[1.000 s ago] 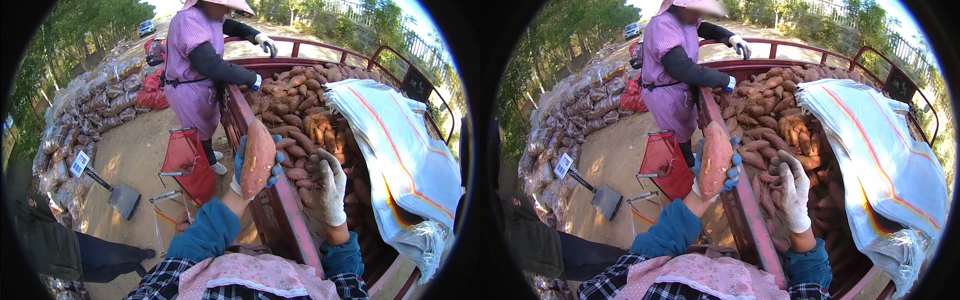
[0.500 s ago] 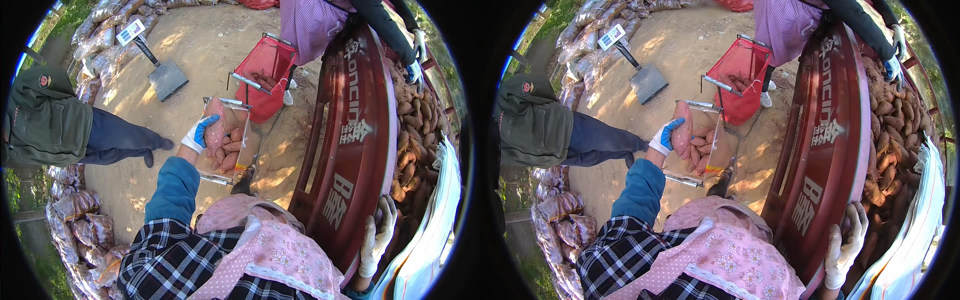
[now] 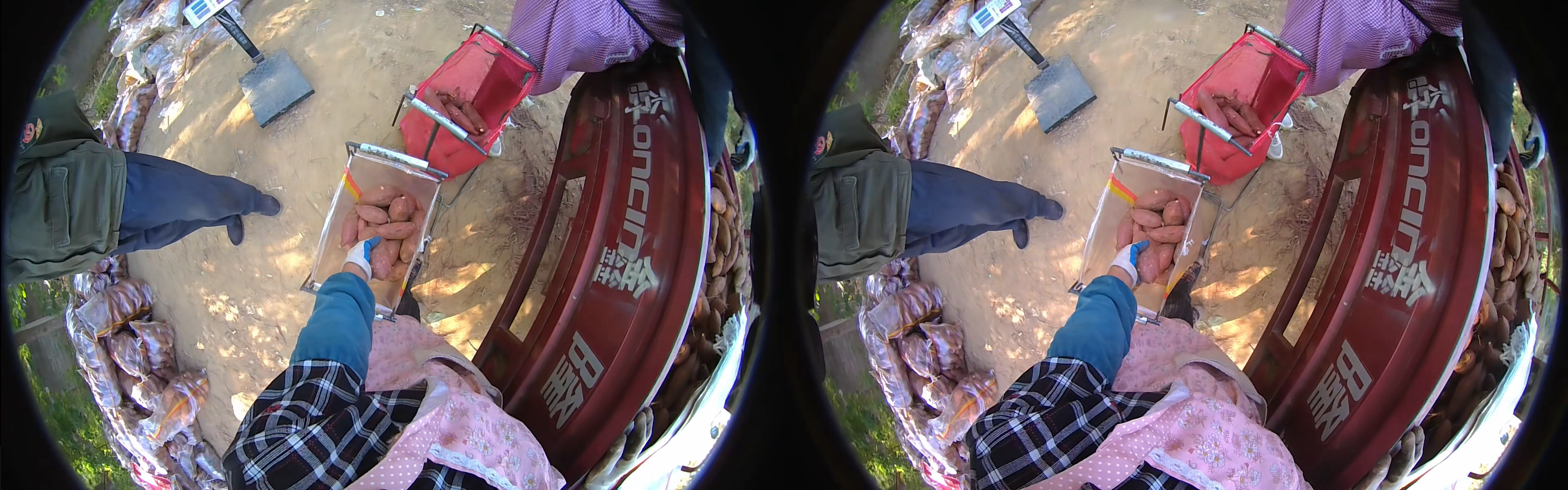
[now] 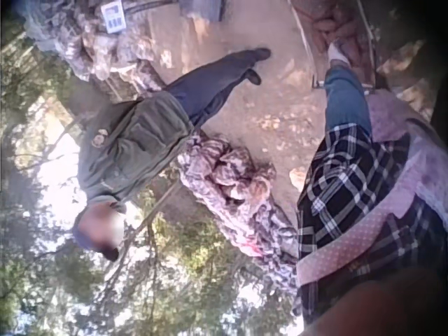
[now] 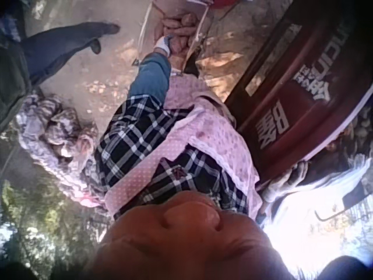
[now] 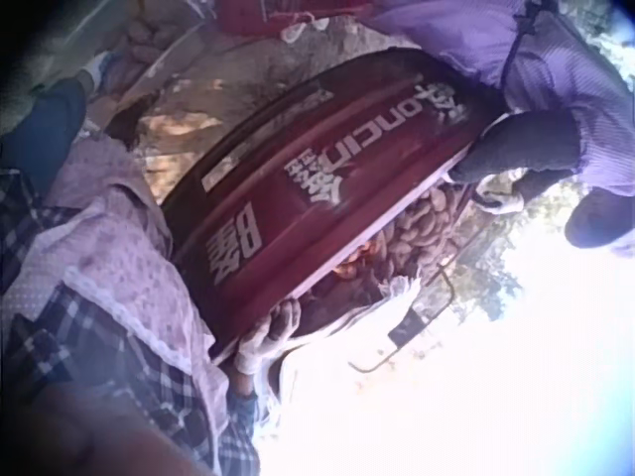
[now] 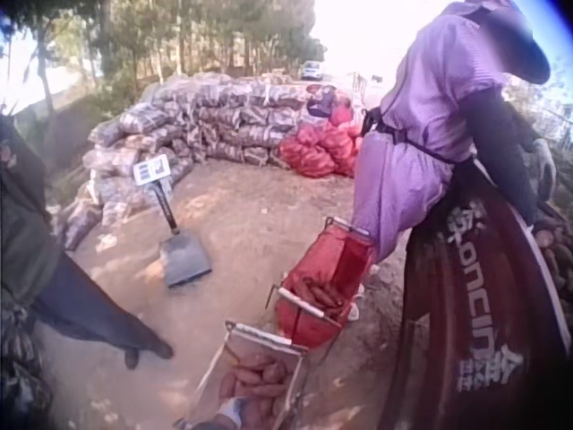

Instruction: The person picks sweet potatoes from a truck bed, removes attached roots, and places them into a red weighing basket. The person repeats this process while another person assists nearby. The setting is an outdoor roadside area with stacked sacks and a three-wheeled vehicle.

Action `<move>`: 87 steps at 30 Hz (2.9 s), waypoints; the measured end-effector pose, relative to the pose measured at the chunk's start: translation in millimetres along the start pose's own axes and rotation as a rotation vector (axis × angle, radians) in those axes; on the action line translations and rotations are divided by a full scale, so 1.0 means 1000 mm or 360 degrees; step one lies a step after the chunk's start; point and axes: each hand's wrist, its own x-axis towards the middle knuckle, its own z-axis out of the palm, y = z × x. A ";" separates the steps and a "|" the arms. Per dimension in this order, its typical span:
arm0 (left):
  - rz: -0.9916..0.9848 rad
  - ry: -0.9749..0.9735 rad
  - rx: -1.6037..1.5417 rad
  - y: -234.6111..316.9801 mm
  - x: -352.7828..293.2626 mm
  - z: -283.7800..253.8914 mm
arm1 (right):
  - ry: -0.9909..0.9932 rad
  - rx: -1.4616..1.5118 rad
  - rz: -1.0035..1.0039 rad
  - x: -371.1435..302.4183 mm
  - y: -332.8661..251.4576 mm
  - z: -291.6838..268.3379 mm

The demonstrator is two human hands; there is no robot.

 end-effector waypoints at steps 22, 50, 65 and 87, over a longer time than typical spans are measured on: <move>0.0348 0.0086 0.1636 0.045 0.122 0.126 | -0.0043 -0.0459 -0.0330 0.012 0.022 0.010; 0.1379 -0.0785 0.1035 0.053 -0.248 0.210 | 0.0117 0.1710 0.0503 -0.010 0.064 0.027; 0.2287 -0.2332 0.1313 -0.096 -0.543 0.303 | 0.1816 0.3337 0.1413 -0.064 0.315 0.076; 0.1425 -0.2474 0.1714 -0.123 -0.517 0.335 | 0.0778 0.2472 0.0477 -0.007 0.118 0.027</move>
